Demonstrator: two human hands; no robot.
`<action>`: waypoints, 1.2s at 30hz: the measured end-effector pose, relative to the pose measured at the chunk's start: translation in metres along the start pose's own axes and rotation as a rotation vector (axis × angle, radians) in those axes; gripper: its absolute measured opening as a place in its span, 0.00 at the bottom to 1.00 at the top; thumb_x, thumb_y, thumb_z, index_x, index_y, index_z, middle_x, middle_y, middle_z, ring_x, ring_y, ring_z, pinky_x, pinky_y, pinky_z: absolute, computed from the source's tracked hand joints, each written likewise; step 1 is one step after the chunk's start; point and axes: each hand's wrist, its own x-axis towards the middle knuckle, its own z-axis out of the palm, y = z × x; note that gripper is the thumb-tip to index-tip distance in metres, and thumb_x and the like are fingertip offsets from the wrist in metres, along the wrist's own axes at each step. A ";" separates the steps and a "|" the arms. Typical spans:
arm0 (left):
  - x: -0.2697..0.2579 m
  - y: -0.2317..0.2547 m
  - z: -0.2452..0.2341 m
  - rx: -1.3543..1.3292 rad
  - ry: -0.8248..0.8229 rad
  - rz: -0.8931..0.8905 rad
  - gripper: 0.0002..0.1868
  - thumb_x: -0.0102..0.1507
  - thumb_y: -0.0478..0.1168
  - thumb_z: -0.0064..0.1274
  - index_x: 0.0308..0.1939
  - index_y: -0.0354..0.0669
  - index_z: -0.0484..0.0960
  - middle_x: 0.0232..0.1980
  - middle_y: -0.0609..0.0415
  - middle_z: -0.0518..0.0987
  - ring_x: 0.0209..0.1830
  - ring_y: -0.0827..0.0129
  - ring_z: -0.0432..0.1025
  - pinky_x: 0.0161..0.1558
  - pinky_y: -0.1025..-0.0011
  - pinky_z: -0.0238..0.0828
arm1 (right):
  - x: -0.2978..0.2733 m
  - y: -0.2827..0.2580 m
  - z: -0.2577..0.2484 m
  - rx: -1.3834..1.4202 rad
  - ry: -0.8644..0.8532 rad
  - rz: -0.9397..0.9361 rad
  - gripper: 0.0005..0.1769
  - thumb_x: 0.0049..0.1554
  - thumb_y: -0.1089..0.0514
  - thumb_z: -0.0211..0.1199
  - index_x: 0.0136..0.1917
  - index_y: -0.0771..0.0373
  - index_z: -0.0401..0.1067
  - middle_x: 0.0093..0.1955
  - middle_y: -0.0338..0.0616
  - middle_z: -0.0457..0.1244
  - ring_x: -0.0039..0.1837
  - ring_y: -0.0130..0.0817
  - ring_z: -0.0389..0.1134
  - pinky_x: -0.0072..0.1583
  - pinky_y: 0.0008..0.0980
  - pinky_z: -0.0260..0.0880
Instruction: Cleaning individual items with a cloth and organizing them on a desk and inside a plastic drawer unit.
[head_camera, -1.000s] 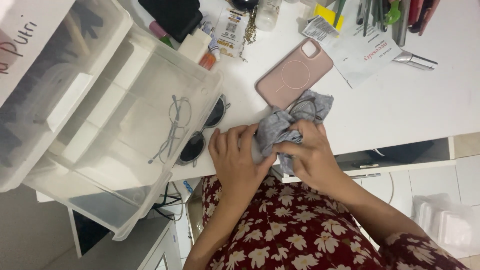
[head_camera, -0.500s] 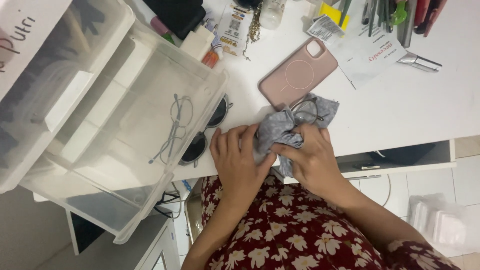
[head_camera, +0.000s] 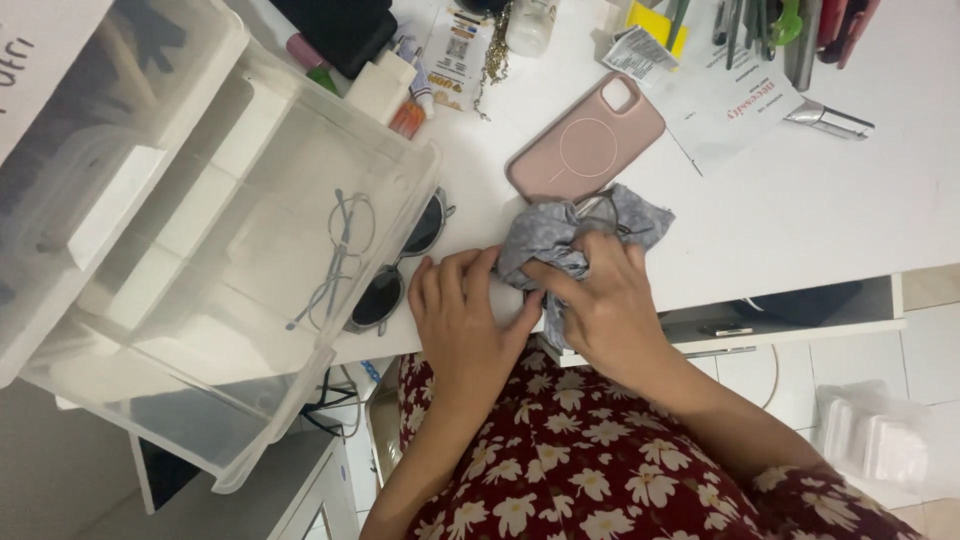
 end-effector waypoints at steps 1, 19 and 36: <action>0.001 0.001 -0.001 0.001 -0.001 0.001 0.32 0.59 0.52 0.67 0.61 0.41 0.75 0.54 0.49 0.73 0.59 0.54 0.67 0.73 0.47 0.56 | -0.004 0.004 0.000 0.001 0.001 0.001 0.30 0.43 0.69 0.62 0.59 0.55 0.81 0.49 0.51 0.58 0.56 0.45 0.58 0.52 0.42 0.51; 0.006 0.011 -0.001 -0.023 -0.014 -0.155 0.30 0.56 0.57 0.70 0.46 0.41 0.74 0.40 0.53 0.71 0.48 0.56 0.67 0.71 0.49 0.55 | -0.016 0.086 -0.038 -0.238 0.143 0.358 0.28 0.57 0.71 0.58 0.68 0.56 0.80 0.57 0.60 0.58 0.62 0.52 0.58 0.62 0.45 0.55; -0.030 -0.021 -0.045 0.101 0.348 -0.214 0.21 0.63 0.44 0.63 0.58 0.43 0.78 0.60 0.50 0.76 0.64 0.53 0.67 0.66 0.55 0.57 | 0.036 -0.027 -0.012 0.282 0.107 -0.032 0.30 0.56 0.55 0.67 0.71 0.62 0.70 0.66 0.49 0.60 0.47 0.36 0.62 0.53 0.37 0.63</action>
